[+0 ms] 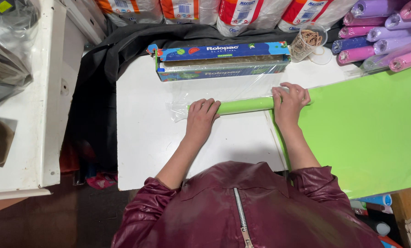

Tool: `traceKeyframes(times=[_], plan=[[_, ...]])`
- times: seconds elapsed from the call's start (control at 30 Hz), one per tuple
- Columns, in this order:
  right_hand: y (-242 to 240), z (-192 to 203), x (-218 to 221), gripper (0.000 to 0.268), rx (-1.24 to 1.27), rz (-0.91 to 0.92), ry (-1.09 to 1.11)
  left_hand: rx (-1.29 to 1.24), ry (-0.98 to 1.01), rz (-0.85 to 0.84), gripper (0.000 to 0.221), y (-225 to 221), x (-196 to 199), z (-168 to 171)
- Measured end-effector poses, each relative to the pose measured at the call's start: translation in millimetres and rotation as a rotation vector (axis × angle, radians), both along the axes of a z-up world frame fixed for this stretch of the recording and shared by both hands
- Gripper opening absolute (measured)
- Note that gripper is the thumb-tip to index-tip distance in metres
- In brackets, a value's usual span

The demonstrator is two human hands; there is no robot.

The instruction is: The person rolls sheets of green paper into cylinders and wraps them in clear plastic film from a dispenser, smoothing the plastic by hand before placing the finished rolls into a container.

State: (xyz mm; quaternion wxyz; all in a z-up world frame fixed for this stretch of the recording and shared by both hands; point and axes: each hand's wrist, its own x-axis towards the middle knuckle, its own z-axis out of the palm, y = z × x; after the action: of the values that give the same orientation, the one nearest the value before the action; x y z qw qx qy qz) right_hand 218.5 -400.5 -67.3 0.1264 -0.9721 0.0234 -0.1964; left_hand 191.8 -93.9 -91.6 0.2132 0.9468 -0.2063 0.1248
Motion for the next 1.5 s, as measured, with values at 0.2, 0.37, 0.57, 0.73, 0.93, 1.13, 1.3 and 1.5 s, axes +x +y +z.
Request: traceKeyframes(times=[0.2, 0.37, 0.57, 0.73, 0.93, 1.13, 1.3, 1.5], plan=[[24, -3, -13, 0.049, -0.081, 0.236, -0.228, 0.002, 0.015, 0.009, 0.038, 2, 14, -2], [20, 5, 0, 0.031, 0.015, 0.126, -0.245, 0.021, 0.032, 0.002, 0.045, 4, 14, -1], [23, 22, -5, 0.040, 0.053, 0.133, -0.558, 0.013, 0.011, -0.001, 0.046, 2, 16, -6], [64, -13, -33, 0.025, 0.118, 0.832, -0.495, 0.005, -0.008, -0.008, 0.047, 3, 17, -7], [28, -1, -10, 0.056, -0.009, 0.376, 0.187, 0.017, -0.033, -0.009, 0.047, 3, 14, -8], [-8, -19, 21, 0.035, -0.165, 0.276, 0.079, 0.038, -0.020, 0.008, 0.047, 3, 13, -6], [-5, -23, 32, 0.051, -0.264, 0.159, 0.123, 0.093, -0.029, 0.031, 0.054, -1, 2, 30], [5, -13, 38, 0.039, -0.128, 0.084, 0.196, 0.117, -0.076, 0.020, 0.055, -3, 15, -11]])
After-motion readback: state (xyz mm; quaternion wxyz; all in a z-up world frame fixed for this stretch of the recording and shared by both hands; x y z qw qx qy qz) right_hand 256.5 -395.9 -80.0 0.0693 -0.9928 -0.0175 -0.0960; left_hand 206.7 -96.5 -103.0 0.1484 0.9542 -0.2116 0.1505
